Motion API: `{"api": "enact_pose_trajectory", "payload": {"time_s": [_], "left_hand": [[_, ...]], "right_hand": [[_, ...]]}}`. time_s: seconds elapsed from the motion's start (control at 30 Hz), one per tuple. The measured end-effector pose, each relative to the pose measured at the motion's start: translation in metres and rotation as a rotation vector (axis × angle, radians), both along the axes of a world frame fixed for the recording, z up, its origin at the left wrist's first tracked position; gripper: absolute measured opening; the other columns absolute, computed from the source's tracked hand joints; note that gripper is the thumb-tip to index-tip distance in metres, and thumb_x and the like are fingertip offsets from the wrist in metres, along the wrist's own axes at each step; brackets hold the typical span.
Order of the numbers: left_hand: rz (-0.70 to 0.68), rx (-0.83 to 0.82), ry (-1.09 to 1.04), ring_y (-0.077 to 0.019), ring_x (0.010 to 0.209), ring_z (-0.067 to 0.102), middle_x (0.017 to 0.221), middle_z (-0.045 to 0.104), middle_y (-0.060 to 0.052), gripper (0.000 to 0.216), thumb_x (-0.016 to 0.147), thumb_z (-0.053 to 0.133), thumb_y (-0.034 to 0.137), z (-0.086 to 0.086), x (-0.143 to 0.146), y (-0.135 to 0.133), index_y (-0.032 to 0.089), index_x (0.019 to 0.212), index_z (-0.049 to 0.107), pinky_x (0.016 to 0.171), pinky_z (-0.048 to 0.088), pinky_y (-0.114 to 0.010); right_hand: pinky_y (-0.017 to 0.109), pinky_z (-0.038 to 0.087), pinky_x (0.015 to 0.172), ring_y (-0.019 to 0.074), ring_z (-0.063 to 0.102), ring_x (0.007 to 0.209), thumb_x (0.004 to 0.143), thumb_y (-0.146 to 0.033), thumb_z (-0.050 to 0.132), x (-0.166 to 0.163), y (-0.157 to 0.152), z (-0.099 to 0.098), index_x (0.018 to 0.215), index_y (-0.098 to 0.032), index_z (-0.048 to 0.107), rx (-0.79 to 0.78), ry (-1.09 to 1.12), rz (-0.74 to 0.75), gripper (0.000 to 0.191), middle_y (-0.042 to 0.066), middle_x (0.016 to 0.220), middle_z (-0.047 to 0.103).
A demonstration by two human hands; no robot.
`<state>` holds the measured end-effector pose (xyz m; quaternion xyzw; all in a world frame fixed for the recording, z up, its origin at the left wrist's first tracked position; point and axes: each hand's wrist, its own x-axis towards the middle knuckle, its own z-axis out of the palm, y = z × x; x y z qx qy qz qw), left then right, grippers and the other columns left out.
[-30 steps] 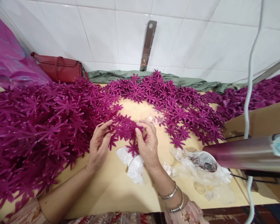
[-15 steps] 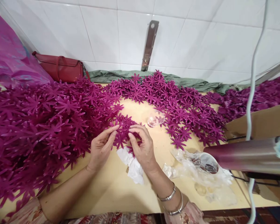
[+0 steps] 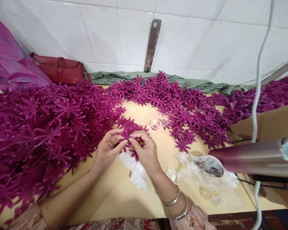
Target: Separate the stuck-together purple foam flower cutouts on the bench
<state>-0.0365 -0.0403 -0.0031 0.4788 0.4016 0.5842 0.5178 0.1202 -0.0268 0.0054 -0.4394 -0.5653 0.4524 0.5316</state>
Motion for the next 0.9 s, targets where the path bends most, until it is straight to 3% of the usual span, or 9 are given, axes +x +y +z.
{"api": "enact_pose_trajectory", "payload": {"time_s": [0.17, 0.33, 0.47, 0.6, 0.8, 0.9], "left_hand": [[0.017, 0.017, 0.087, -0.0145, 0.091, 0.071, 0.101, 0.073, -0.005, 0.044, 0.090, 0.075, 0.029, -0.0047, -0.0024, 0.0007, 0.020, 0.130, 0.059, 0.082, 0.058, -0.025], [0.011, 0.046, 0.123, -0.0134, 0.090, 0.069, 0.102, 0.070, -0.004, 0.043, 0.091, 0.074, 0.031, -0.0057, -0.0034, 0.0004, 0.022, 0.131, 0.062, 0.084, 0.058, -0.026], [-0.011, 0.152, 0.231, -0.0186, 0.104, 0.070, 0.113, 0.072, -0.008, 0.025, 0.094, 0.071, 0.031, -0.0029, -0.0053, 0.0015, 0.021, 0.117, 0.072, 0.094, 0.057, -0.032], [0.021, 0.238, 0.324, -0.0207, 0.107, 0.068, 0.107, 0.072, -0.009, 0.013, 0.095, 0.069, 0.031, 0.0006, -0.0068, 0.0023, 0.020, 0.101, 0.076, 0.098, 0.055, -0.035], [0.126, 0.204, 0.189, -0.0198, 0.110, 0.066, 0.110, 0.071, -0.009, 0.012, 0.095, 0.069, 0.031, 0.0000, -0.0079, 0.0044, 0.020, 0.096, 0.074, 0.101, 0.053, -0.035], [0.200, 0.081, 0.049, -0.0164, 0.098, 0.068, 0.101, 0.071, -0.005, 0.016, 0.095, 0.069, 0.035, -0.0034, -0.0089, 0.0082, 0.020, 0.099, 0.071, 0.091, 0.056, -0.029]], "right_hand": [[0.025, 0.049, 0.061, 0.0127, 0.054, 0.067, 0.095, -0.040, 0.067, 0.0005, -0.0015, 0.0023, 0.087, -0.023, 0.062, 0.005, -0.080, 0.000, 0.020, -0.001, 0.083, 0.060], [0.027, 0.044, 0.061, 0.0138, 0.050, 0.068, 0.100, -0.041, 0.059, -0.0006, -0.0031, 0.0047, 0.082, -0.024, 0.057, 0.093, -0.178, 0.017, 0.025, -0.001, 0.080, 0.054], [0.029, 0.046, 0.066, 0.0146, 0.054, 0.071, 0.100, -0.040, 0.060, -0.0006, -0.0027, 0.0054, 0.083, -0.024, 0.059, 0.099, -0.182, 0.029, 0.023, -0.001, 0.082, 0.056], [0.030, 0.050, 0.073, 0.0167, 0.060, 0.079, 0.096, -0.041, 0.065, 0.0004, -0.0009, 0.0020, 0.082, -0.024, 0.061, 0.108, -0.152, 0.029, 0.022, 0.001, 0.086, 0.063], [0.028, 0.048, 0.071, 0.0155, 0.057, 0.078, 0.094, -0.043, 0.068, 0.0031, -0.0012, 0.0021, 0.079, -0.023, 0.060, 0.070, -0.088, 0.019, 0.026, 0.000, 0.087, 0.062], [0.027, 0.045, 0.067, 0.0142, 0.048, 0.070, 0.097, -0.046, 0.064, 0.0051, -0.0014, 0.0068, 0.080, -0.023, 0.056, 0.006, -0.051, -0.060, 0.030, -0.003, 0.077, 0.052]]}}
